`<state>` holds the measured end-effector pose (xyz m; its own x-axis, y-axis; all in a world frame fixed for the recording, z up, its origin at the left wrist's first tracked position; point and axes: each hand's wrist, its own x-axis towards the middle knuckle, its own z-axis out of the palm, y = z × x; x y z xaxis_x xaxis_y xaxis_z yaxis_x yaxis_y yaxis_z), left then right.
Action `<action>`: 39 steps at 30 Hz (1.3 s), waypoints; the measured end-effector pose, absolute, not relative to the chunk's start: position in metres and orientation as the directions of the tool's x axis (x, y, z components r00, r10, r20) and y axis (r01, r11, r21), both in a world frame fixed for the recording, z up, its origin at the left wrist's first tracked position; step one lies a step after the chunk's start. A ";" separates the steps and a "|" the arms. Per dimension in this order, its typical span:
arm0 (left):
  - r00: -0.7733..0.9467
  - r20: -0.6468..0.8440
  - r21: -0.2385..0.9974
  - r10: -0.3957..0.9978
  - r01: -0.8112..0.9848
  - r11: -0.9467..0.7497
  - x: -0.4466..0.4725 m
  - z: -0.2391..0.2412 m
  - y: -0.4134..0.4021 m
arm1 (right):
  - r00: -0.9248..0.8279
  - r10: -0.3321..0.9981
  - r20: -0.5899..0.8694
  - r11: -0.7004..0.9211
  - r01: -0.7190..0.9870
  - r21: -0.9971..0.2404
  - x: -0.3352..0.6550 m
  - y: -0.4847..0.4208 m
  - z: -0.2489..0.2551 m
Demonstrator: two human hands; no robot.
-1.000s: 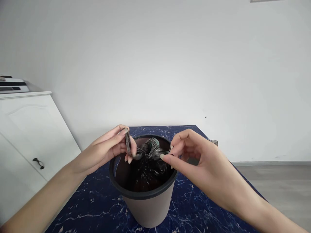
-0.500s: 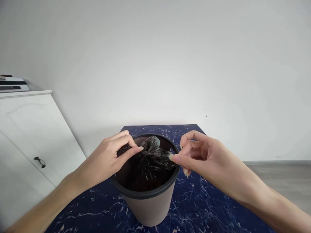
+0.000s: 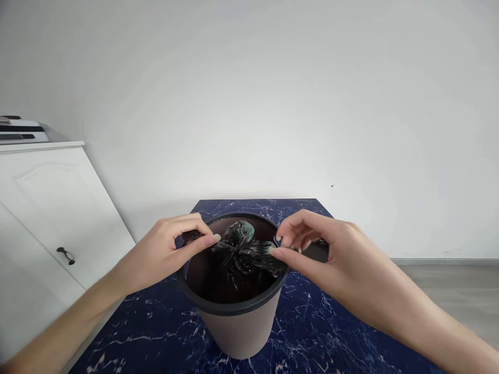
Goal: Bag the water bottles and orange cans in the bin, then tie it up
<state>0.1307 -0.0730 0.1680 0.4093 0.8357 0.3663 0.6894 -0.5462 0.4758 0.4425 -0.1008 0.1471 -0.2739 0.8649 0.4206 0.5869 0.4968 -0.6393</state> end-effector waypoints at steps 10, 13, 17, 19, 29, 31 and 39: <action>0.367 0.397 0.549 0.841 0.640 -0.538 0.129 0.156 -0.079 | -0.637 0.628 0.447 0.701 0.713 0.031 0.387 -0.082 0.158; 0.333 0.469 0.564 0.818 0.600 -0.567 0.125 0.142 -0.085 | -0.670 0.569 0.476 0.717 0.688 0.112 0.380 -0.075 0.161; 0.218 0.648 0.544 0.729 0.537 -0.644 0.126 0.115 -0.095 | -0.661 0.481 0.577 0.747 0.653 0.126 0.378 -0.071 0.162; 0.169 0.708 0.525 0.685 0.522 -0.672 0.129 0.101 -0.100 | -0.623 0.472 0.624 0.750 0.655 0.086 0.377 -0.070 0.163; 0.097 0.782 0.532 0.616 0.412 -0.740 0.136 0.071 -0.101 | -0.321 0.359 0.876 0.739 0.671 -0.057 0.372 -0.078 0.198; 0.103 0.803 0.504 0.587 0.409 -0.761 0.136 0.073 -0.100 | -0.245 0.339 0.908 0.742 0.664 -0.098 0.373 -0.077 0.205; 0.087 0.843 0.450 0.531 0.426 -0.785 0.137 0.070 -0.102 | 0.181 0.258 0.949 0.775 0.549 -0.315 0.412 -0.045 0.244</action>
